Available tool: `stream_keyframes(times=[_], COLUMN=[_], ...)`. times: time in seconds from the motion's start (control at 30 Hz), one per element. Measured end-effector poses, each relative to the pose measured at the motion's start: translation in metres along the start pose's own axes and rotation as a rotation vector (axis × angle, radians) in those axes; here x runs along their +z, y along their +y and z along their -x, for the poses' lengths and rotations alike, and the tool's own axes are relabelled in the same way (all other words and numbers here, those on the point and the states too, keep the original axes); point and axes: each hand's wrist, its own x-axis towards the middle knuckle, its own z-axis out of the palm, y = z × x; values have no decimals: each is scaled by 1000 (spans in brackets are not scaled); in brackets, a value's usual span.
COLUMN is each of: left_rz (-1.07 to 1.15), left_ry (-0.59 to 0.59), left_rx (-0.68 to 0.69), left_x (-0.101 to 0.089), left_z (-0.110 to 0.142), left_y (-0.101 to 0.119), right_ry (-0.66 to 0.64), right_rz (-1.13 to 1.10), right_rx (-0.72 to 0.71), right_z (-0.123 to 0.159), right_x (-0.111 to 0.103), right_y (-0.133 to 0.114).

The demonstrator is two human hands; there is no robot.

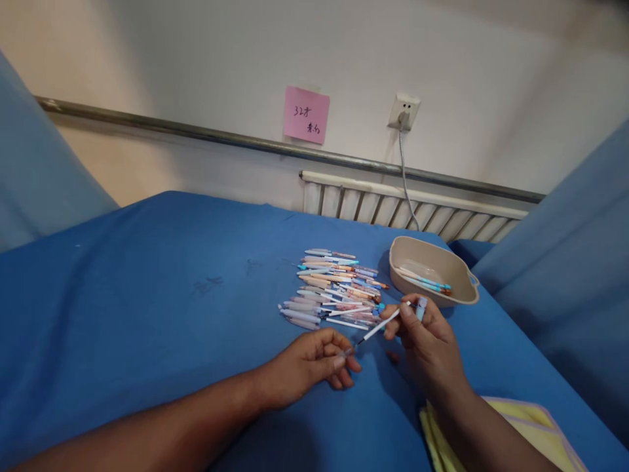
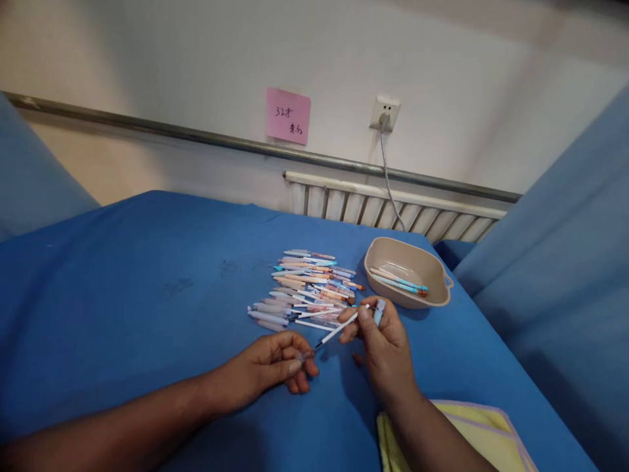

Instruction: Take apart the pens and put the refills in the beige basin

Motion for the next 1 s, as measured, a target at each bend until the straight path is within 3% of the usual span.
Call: stream_keyframes(times=[0.43,0.67,1.0], left_rz=[6,36,199], left_ry=[-25,-30,-138], left_rx=[10,-8,-134], left_x=[-2,-4,-4], left_z=[1,2,5], left_y=[1,-1,5], right_ry=[-62,-94,-194], right_rz=[47,189,155], right_rx=[-45,-97,11], right_z=[3,5,2], right_x=[1,1,0], right_y=[3,-2,0])
